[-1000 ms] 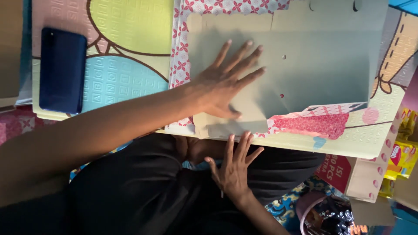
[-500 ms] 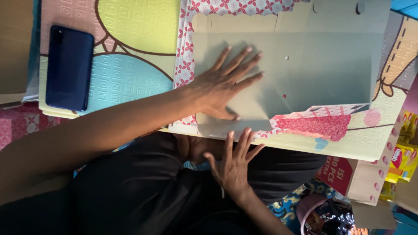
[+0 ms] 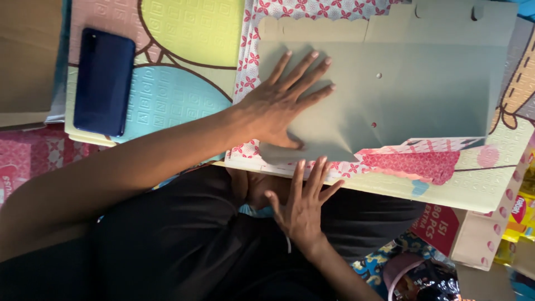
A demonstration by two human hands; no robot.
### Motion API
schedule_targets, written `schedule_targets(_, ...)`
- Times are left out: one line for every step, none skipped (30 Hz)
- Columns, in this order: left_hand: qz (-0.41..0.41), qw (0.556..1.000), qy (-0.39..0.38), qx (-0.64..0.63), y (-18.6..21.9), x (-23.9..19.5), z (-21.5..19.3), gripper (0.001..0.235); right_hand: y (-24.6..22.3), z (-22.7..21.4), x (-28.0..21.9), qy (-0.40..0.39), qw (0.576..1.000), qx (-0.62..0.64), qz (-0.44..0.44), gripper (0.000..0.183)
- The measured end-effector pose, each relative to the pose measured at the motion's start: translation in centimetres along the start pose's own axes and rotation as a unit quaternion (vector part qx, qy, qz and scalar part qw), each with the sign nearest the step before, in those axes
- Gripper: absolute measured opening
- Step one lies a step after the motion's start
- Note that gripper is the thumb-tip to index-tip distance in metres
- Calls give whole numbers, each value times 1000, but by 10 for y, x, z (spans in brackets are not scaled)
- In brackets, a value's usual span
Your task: The person folds and presses the edges of flat paperboard sheets to form small decorative boxes. They repeatedly fold the side flaps, crease the edges, and tuck the tabs to secure the box shape. The process is repeated for multiple identical units.
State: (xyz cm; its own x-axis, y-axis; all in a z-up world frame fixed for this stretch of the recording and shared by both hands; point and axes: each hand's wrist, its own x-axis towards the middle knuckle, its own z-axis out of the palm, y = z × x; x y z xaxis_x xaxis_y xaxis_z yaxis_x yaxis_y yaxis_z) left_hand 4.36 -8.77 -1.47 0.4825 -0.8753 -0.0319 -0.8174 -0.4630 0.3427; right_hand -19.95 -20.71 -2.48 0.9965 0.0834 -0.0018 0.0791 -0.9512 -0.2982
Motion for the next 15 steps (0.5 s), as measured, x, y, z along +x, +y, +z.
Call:
schedule_targets(-1,1000,0,2,4,-2,-6,144,0,1,-3,1,1000,1,-1,101)
schedule_targets(-13,1000,-17,19,7,-3,-12,140,0,1,-4,5,1000,-2,-3,103)
schedule_targets(-26,998,-34,37,9,-5,-17,136,1,3,-6,9,1000,-6,-4,104)
schedule_targets(-29,998,-33,37,10,-5,-19,136,3,7,-11,8,1000,-6,-7,104)
schedule_targets(-26,999,-18,40,10,-5,-21,141,4,12,-16,13,1000,-6,-12,106)
schedule_targets(-21,999,-4,41,12,-5,-21,146,6,15,-24,15,1000,-5,-14,108)
schedule_targets(-22,999,-6,38,13,-6,-20,146,5,16,-25,13,1000,-5,-14,108)
schedule_targets(-29,999,-31,18,13,-7,-19,148,4,17,-26,12,1000,1,-14,108)
schedule_targets(-37,998,-57,-3,14,-8,-19,151,3,17,-26,11,1000,8,-14,108)
schedule_targets(-38,998,-56,-1,11,-10,-16,151,3,16,-22,12,1000,9,-16,108)
schedule_targets(-33,998,-59,-21,9,-11,-14,151,3,14,-17,10,1000,8,-14,107)
schedule_targets(-27,997,-63,-40,8,-14,-11,151,1,13,-13,8,1000,8,-12,107)
schedule_targets(-29,997,-64,-40,6,-14,-12,151,1,10,-9,7,1000,10,-13,107)
schedule_targets(-25,997,-68,-40,4,-14,-12,148,0,8,-5,14,1000,8,-13,106)
schedule_targets(-21,996,-73,-40,3,-14,-13,145,0,5,0,20,1000,5,-14,105)
